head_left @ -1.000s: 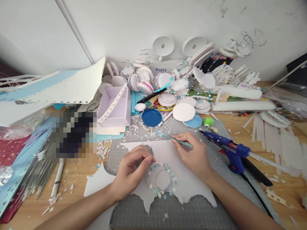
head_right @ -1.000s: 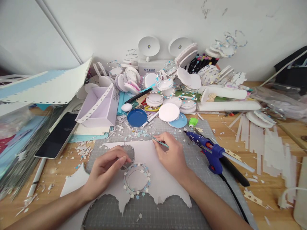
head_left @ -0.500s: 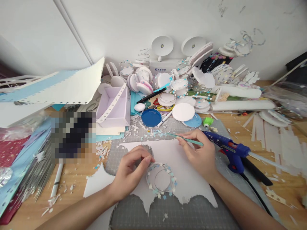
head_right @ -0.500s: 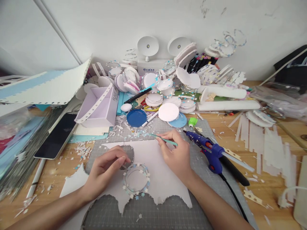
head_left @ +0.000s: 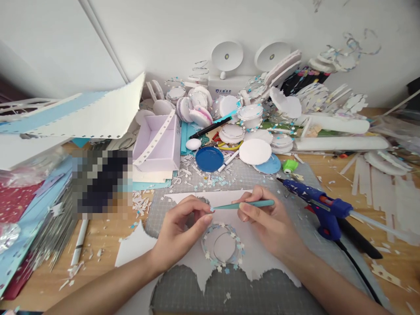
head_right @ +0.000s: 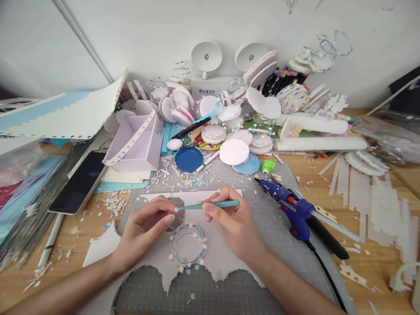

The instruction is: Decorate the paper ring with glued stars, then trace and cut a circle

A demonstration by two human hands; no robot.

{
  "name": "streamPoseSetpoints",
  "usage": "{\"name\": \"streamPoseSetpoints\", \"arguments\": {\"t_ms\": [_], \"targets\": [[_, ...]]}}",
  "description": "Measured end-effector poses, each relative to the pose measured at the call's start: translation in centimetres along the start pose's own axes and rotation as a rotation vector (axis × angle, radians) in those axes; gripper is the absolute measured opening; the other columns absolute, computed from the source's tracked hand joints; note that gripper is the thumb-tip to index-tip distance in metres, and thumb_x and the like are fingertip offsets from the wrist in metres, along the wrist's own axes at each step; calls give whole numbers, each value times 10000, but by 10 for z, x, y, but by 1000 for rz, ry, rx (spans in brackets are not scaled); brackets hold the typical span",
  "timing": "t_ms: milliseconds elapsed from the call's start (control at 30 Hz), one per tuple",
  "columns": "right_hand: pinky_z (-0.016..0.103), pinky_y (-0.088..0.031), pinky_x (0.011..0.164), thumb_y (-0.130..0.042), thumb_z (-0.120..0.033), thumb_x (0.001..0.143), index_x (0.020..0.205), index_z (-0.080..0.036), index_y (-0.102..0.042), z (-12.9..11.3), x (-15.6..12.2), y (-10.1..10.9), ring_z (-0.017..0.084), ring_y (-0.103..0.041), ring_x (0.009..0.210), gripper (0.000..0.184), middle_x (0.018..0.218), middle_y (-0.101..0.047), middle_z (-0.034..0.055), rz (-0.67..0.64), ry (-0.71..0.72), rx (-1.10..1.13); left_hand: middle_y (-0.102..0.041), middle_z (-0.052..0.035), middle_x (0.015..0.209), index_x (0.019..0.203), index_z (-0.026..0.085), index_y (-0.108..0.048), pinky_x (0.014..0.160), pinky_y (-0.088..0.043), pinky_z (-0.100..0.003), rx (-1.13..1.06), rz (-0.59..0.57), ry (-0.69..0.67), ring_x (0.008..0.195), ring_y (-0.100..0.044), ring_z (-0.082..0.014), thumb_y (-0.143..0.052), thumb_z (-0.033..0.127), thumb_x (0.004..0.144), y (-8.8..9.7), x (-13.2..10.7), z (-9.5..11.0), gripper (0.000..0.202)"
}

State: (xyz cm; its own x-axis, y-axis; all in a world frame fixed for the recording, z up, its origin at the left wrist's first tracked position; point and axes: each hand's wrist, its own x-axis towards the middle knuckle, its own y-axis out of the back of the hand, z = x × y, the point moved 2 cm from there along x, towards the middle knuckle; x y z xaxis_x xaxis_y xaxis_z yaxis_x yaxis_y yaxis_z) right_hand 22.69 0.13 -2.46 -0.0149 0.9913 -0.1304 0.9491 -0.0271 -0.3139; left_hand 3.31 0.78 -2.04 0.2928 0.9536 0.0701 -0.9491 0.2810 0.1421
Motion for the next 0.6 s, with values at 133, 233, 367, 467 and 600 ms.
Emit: {"name": "streamPoseSetpoints", "arguments": {"t_ms": [133,233,367,467,600], "targets": [[254,-444,593,-726,-261,753,691,-218,-538,2,-4,-1,108,-542,577,203,683,-610,-34,-36,-12,6,-587,-29,742,802,158,-657,611,-440,-252,6,8,-18,683,-551,-134,-637,222,839,0,-1,-2,76],[251,-448,600,-726,-245,758,706,-219,-547,3,-4,-1,101,-549,584,189,722,-624,-32,-45,-9,25,-605,-36,736,775,160,-658,627,-446,-257,37,11,-41,699,-558,-141,-626,202,846,0,-1,-1,89],[244,-435,591,-740,-236,741,696,-209,-551,-1,-3,0,82,-535,555,196,735,-636,-27,-5,8,67,-631,-52,735,773,155,-674,641,-458,-274,34,2,-62,712,-570,-156,-620,197,847,0,0,3,101],[240,-421,578,-747,-237,735,696,-205,-555,-4,-1,1,79,-532,551,199,717,-626,-24,14,16,79,-646,-60,738,787,148,-692,659,-465,-278,18,-13,-69,720,-580,-158,-612,191,852,0,0,5,112],[241,-432,598,-730,-225,762,712,-207,-549,-4,-3,4,83,-534,579,188,734,-624,-19,-24,33,47,-667,-69,780,839,148,-715,687,-474,-271,10,-22,-58,757,-595,-159,-595,177,863,0,-1,4,127]]}}
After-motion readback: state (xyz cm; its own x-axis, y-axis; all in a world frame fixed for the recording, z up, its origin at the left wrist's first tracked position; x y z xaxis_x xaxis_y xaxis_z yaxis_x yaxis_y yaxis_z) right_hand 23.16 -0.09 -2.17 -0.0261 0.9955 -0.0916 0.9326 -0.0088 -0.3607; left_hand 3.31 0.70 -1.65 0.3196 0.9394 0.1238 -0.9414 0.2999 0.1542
